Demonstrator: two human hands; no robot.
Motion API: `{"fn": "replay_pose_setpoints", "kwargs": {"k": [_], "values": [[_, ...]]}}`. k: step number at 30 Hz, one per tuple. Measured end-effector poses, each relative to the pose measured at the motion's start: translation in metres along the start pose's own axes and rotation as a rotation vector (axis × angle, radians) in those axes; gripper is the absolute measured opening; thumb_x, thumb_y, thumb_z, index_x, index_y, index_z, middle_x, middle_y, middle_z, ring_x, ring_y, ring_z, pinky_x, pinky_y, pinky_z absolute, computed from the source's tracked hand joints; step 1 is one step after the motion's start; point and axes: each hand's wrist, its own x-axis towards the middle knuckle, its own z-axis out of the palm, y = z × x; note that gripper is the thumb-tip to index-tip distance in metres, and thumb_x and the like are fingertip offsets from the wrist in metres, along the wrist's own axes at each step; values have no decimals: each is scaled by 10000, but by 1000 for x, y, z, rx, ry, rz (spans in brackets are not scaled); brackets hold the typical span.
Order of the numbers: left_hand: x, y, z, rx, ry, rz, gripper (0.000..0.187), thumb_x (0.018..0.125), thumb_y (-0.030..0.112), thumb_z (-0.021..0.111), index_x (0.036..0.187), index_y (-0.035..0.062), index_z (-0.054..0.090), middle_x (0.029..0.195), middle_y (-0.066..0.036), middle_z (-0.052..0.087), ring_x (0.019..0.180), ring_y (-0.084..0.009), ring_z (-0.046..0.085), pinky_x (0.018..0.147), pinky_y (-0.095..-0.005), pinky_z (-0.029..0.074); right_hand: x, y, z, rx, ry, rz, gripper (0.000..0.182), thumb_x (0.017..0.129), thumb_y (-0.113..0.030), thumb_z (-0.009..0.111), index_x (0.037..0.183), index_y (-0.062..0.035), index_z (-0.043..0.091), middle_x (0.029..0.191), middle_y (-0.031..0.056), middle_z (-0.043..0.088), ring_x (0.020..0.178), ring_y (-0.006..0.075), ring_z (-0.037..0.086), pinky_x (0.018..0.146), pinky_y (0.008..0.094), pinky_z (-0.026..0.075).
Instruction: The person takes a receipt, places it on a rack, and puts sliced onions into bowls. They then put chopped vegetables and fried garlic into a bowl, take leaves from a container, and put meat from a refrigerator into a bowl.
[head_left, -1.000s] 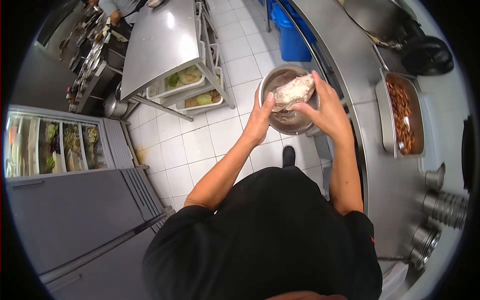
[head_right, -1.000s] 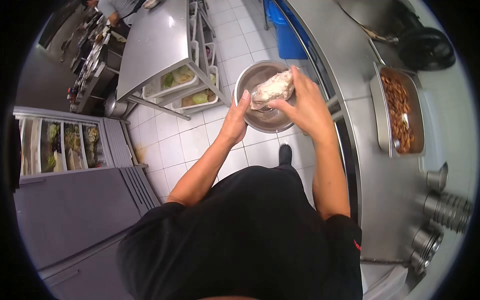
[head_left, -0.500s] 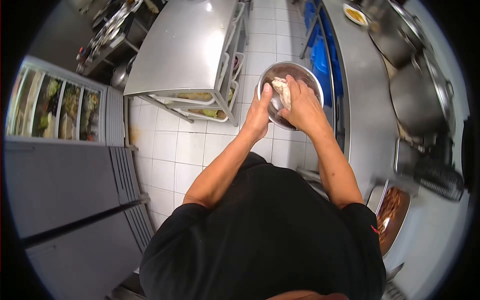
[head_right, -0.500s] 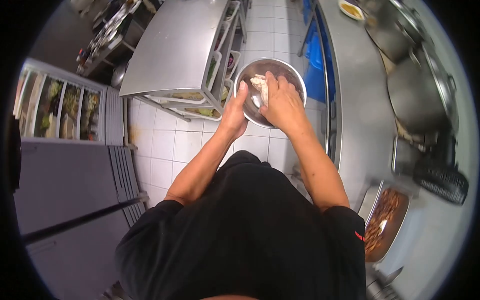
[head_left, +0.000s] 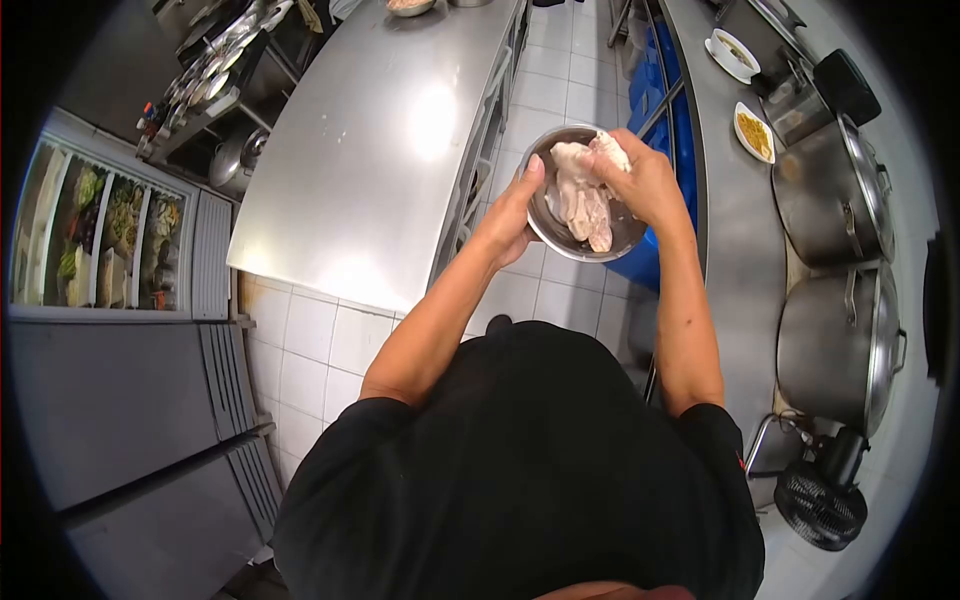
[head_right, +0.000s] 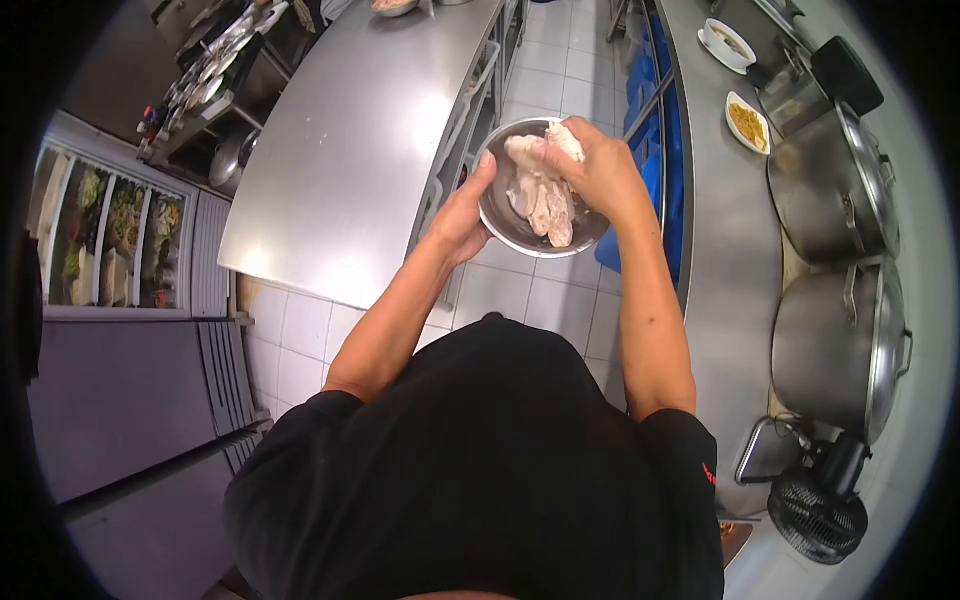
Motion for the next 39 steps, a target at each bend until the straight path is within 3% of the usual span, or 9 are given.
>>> {"fn": "replay_pose_setpoints", "kwargs": {"k": [4,10,12,17,18,22,26,30,39], "values": [[62,9,-11,18,-25,40,728,952,598,395,1420,43,352,1405,-137,445,1272,-238,476,1004,-387,450,68,36,-17,-86,149,-349,407,894,-402,602,1041,-31,683,924,172,666,887,326,639,807,385,489],[154,26,-9,62,29,118,714,949,575,440,1383,9,391,1368,-130,484,1212,-212,527,979,-355,469,146,81,-59,-44,15,-199,368,869,-227,637,1205,-78,618,1150,170,630,915,326,648,855,366,499],[194,36,-2,39,70,152,698,954,555,452,1370,-3,394,1339,-120,505,1174,-211,553,970,-341,476,177,92,-78,60,8,-163,392,868,-147,635,1247,-64,578,1128,129,648,997,253,628,899,325,474],[265,62,23,-56,140,192,660,969,510,455,1379,0,375,1325,-122,513,1167,-207,556,968,-337,484,255,117,-105,156,-102,-391,450,832,-15,574,1278,-58,531,1193,135,619,1116,229,586,967,313,428],[277,64,25,-47,151,207,655,970,507,455,1380,2,374,1330,-124,507,1173,-208,551,975,-339,479,272,115,-115,60,-216,-275,451,781,0,583,1228,-58,556,1156,162,611,1094,279,579,967,351,426],[329,84,15,-103,187,277,640,972,491,464,1386,12,366,1360,-133,475,1205,-217,522,1005,-360,453,332,131,-137,-392,25,-589,364,714,-53,651,1077,-56,621,1003,153,610,902,355,561,873,430,444],[388,111,9,-124,191,356,618,983,466,449,1383,-1,383,1383,-150,464,1248,-241,491,1065,-377,390,389,135,-129,-556,-227,-473,302,709,-153,716,996,-90,645,977,93,632,990,295,554,832,411,426],[457,142,-8,-119,220,388,612,991,456,437,1396,4,360,1387,-139,457,1264,-231,474,1072,-373,381,454,154,-108,-546,29,-782,227,721,-178,689,935,-112,654,781,83,638,839,261,602,817,419,377],[604,227,-17,-97,116,267,630,992,459,430,1406,-7,340,1403,-144,439,1280,-232,458,1089,-371,364,613,147,-182,-429,263,-400,346,755,-164,607,1093,-90,633,749,92,650,749,268,614,785,412,373]]}}
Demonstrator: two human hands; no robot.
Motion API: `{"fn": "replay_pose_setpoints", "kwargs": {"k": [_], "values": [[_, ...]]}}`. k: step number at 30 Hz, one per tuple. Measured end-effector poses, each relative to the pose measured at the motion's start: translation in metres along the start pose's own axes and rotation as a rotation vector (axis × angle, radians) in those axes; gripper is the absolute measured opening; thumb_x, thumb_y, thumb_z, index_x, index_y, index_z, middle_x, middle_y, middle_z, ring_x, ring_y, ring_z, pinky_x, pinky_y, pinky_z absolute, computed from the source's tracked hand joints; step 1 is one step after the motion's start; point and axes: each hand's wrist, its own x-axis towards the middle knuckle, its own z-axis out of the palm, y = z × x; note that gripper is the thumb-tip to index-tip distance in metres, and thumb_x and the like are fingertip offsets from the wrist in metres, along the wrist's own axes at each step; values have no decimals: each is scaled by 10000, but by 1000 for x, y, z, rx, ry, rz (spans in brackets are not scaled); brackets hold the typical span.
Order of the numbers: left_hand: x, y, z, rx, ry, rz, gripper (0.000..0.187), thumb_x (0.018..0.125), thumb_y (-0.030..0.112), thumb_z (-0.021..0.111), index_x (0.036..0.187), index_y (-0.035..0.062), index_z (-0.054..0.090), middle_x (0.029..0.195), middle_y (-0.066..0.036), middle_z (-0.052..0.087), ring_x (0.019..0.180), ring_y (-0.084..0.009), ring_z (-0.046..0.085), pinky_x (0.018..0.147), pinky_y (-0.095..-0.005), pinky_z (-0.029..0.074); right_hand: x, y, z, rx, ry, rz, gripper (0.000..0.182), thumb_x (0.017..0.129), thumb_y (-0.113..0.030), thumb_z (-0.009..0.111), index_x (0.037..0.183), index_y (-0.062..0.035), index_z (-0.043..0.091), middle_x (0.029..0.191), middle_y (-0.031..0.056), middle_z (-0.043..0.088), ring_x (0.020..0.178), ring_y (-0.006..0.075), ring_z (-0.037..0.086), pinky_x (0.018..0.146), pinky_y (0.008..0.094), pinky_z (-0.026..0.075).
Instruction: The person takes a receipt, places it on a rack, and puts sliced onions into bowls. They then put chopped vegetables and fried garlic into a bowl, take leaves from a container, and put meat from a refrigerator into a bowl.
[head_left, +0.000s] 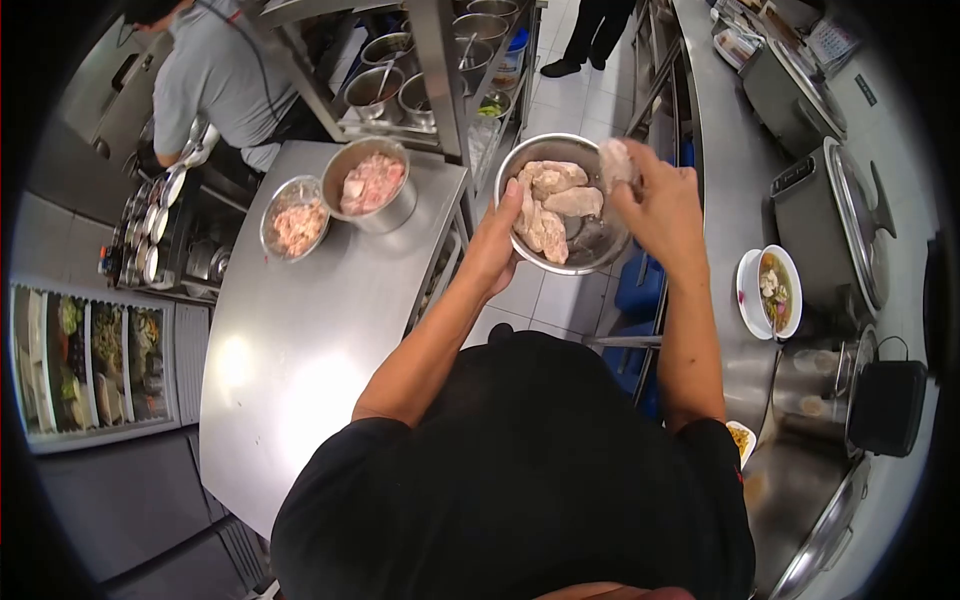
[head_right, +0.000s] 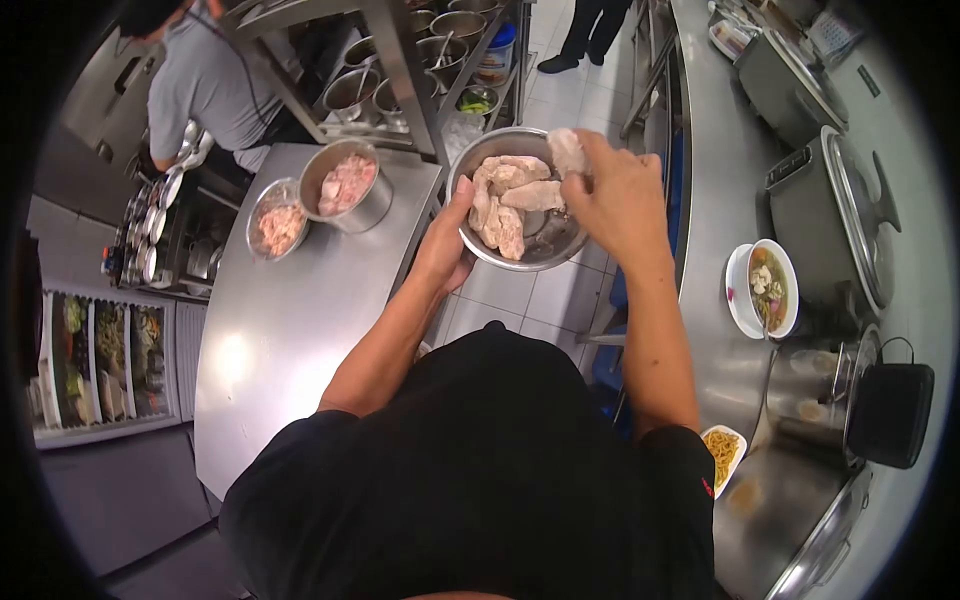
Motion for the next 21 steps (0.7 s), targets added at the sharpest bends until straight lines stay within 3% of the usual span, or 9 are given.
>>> {"fn": "replay_pose_setpoints", "kwargs": {"k": [1,4,7,11,14,15,18,20,21], "values": [[14,2,2,-7,-2,4,631,992,459,432,1405,-9,338,1402,-146,438,1279,-233,459,1088,-372,365,9,8,-2,35,-22,25,422,779,-189,627,1188,-89,601,770,95,658,775,269,611,775,411,373],[58,-2,8,-12,13,16,632,992,455,436,1406,-12,333,1399,-151,438,1275,-238,461,1084,-377,370,34,44,25,-125,-133,-148,368,803,-212,646,1148,-85,636,781,88,665,792,268,602,769,415,393],[103,-4,9,11,60,53,622,994,446,438,1403,-10,335,1389,-154,444,1268,-243,467,1078,-382,378,68,91,37,-52,-3,-254,269,820,-215,647,1051,-82,682,804,89,672,810,270,598,768,418,419],[168,-3,16,21,100,88,607,994,439,441,1397,-6,345,1382,-151,452,1255,-242,481,1073,-383,384,124,137,33,150,-6,-78,150,816,-136,614,922,-100,714,815,89,670,798,281,591,772,426,428],[218,-5,31,-31,116,90,616,984,455,455,1402,15,347,1378,-140,460,1231,-236,503,1048,-386,409,158,166,64,-174,-363,-418,170,813,-96,570,899,-113,715,820,78,670,791,292,586,771,436,422],[232,-7,38,-24,133,107,639,973,474,470,1411,29,334,1373,-137,461,1217,-238,516,1023,-392,436,164,176,69,51,-374,-471,217,818,-77,556,971,-85,709,970,90,687,939,282,584,824,429,423],[273,-1,49,-70,150,147,666,960,495,487,1428,54,315,1382,-134,451,1223,-245,516,994,-412,468,212,212,53,214,-292,-443,262,824,-88,556,1042,-92,700,1070,95,679,1043,279,568,905,429,396],[288,6,57,-91,165,195,676,958,493,491,1440,59,297,1404,-137,429,1256,-252,494,998,-420,467,245,249,48,228,-92,-521,332,804,-80,602,1129,-113,661,1171,144,646,1081,343,563,982,433,368],[297,5,59,-97,182,198,676,958,493,491,1440,59,297,1404,-137,429,1256,-252,494,998,-420,467,255,258,50,238,-106,-528,332,804,-80,602,1129,-113,661,1171,144,646,1081,343,563,982,433,368]]}}
